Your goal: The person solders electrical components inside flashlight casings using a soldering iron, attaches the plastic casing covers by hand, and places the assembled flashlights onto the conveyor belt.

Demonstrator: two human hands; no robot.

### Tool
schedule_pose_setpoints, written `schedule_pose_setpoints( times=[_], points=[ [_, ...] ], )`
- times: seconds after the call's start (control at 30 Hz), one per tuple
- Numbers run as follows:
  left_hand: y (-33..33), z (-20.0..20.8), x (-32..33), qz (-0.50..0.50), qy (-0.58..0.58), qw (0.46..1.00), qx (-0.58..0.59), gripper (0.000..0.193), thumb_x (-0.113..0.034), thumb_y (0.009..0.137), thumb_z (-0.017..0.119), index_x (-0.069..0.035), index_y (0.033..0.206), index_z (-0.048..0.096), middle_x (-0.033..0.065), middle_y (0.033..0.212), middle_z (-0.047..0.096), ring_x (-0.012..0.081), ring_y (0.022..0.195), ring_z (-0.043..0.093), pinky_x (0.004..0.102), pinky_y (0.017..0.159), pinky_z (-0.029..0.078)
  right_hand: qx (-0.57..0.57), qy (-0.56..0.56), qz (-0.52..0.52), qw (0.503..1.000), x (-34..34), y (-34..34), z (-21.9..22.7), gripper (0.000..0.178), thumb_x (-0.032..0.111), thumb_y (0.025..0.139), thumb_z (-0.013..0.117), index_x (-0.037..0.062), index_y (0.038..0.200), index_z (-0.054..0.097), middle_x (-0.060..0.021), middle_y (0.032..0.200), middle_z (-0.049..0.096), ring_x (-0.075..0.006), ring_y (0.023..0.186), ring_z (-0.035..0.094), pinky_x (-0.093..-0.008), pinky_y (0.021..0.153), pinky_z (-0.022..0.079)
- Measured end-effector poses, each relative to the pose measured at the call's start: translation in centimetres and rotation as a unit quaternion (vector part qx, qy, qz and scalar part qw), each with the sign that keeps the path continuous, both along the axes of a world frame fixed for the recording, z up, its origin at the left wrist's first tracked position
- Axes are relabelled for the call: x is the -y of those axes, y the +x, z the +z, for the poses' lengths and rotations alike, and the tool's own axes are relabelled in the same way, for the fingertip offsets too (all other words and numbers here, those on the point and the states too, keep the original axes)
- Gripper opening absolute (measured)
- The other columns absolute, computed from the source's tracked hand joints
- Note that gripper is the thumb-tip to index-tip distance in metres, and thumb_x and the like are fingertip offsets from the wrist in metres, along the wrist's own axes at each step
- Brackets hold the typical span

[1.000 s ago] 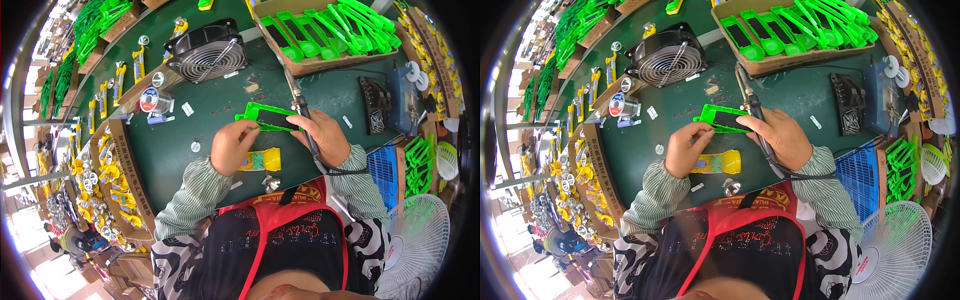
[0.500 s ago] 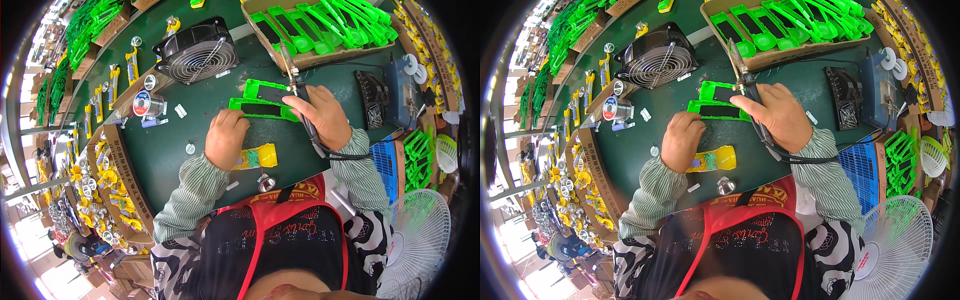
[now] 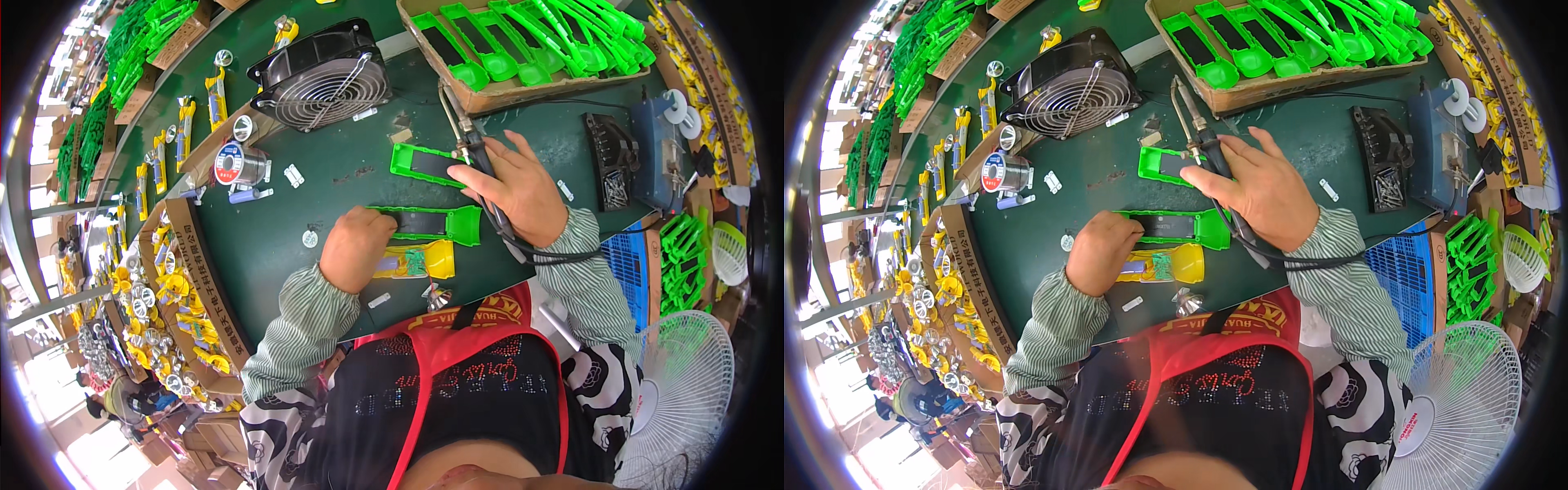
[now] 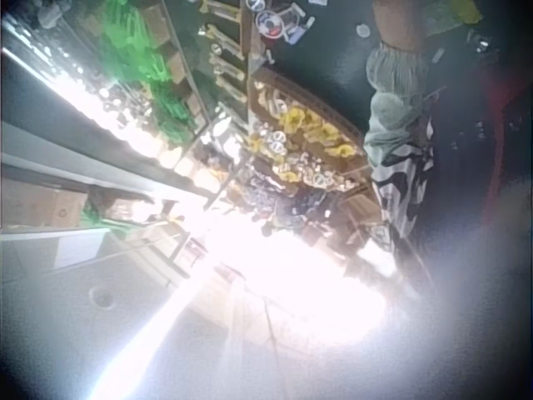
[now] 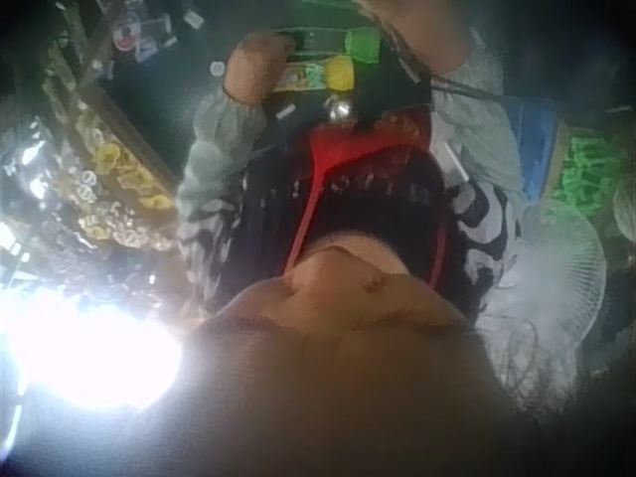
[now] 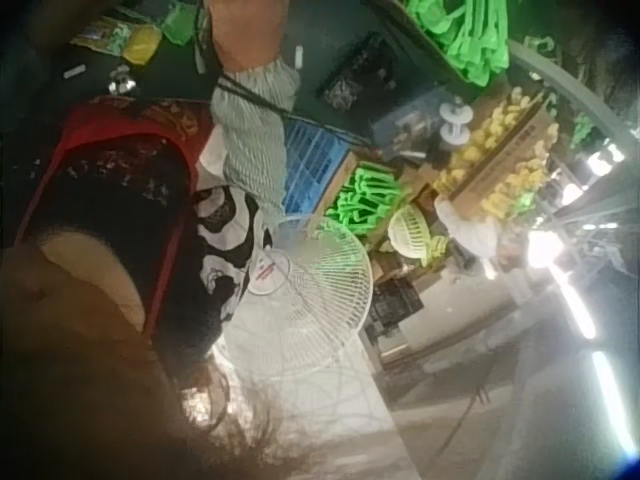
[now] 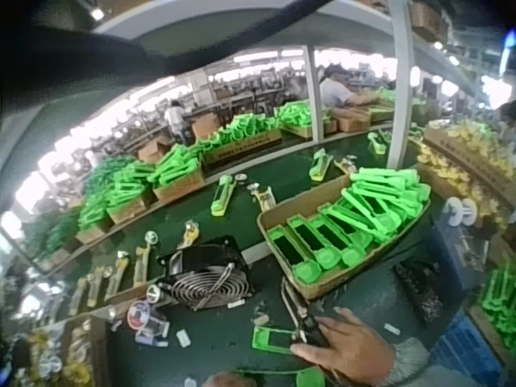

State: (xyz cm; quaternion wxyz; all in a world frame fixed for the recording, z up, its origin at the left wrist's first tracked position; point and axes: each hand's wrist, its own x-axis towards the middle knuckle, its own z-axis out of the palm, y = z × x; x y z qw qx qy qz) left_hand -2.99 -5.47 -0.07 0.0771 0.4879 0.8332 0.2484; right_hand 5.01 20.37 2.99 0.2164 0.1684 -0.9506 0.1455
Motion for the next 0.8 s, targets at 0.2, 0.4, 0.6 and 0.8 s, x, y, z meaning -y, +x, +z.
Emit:
schedule_pose_setpoints(
  times=[0.2, 0.4, 0.6, 0.8],
  points=[
    [0.4, 0.8, 0.4, 0.034, -0.015, 0.999, -0.035, 0.008, -0.006, 0.076, 0.063, -0.003, 0.083, 0.063, 0.0093, 0.077, 0.059, 0.0290, 0.077, 0.055, 0.0394, 0.069, 0.046, 0.038, -0.025, 0.032, 0.998, -0.2, 2.7, 3.2, 0.047, 0.011, 0.071, 0.067, 0.0101, 0.118, 0.058, -0.0083, 0.088, 0.065, -0.0225, 0.065, 0.062, -0.0301, 0.052, 0.048],
    [0.4, 1.1, 1.0, 0.077, -0.054, 0.994, -0.055, 0.006, -0.007, 0.076, 0.064, -0.003, 0.080, 0.063, 0.0104, 0.076, 0.058, 0.0300, 0.076, 0.055, 0.0400, 0.069, 0.045, 0.114, -0.195, -0.081, 0.971, -0.6, 6.8, 4.0, 0.037, 0.009, 0.072, 0.075, 0.0012, 0.106, 0.061, -0.0103, 0.083, 0.067, -0.0222, 0.067, 0.065, -0.0286, 0.058, 0.050],
    [-0.7, 0.9, 1.8, 0.094, -0.038, 0.995, 0.019, 0.006, -0.007, 0.077, 0.064, -0.003, 0.080, 0.064, 0.0107, 0.075, 0.058, 0.0295, 0.075, 0.054, 0.0398, 0.069, 0.044, 0.186, -0.535, -0.183, 0.803, 1.0, 8.9, 0.3, 0.024, 0.005, 0.076, 0.073, -0.0024, 0.095, 0.059, -0.0084, 0.079, 0.067, -0.0117, 0.070, 0.064, -0.0242, 0.063, 0.052],
    [-2.4, 0.5, 2.0, 0.058, -0.084, 0.991, 0.083, 0.009, -0.013, 0.078, 0.063, -0.004, 0.080, 0.065, 0.0104, 0.074, 0.056, 0.0282, 0.075, 0.054, 0.0391, 0.069, 0.044, 0.275, -0.665, -0.098, 0.688, 3.6, 4.8, -0.8, 0.018, -0.001, 0.078, 0.068, -0.0028, 0.093, 0.059, -0.0090, 0.079, 0.065, -0.0113, 0.068, 0.063, -0.0221, 0.060, 0.052]
  ],
)
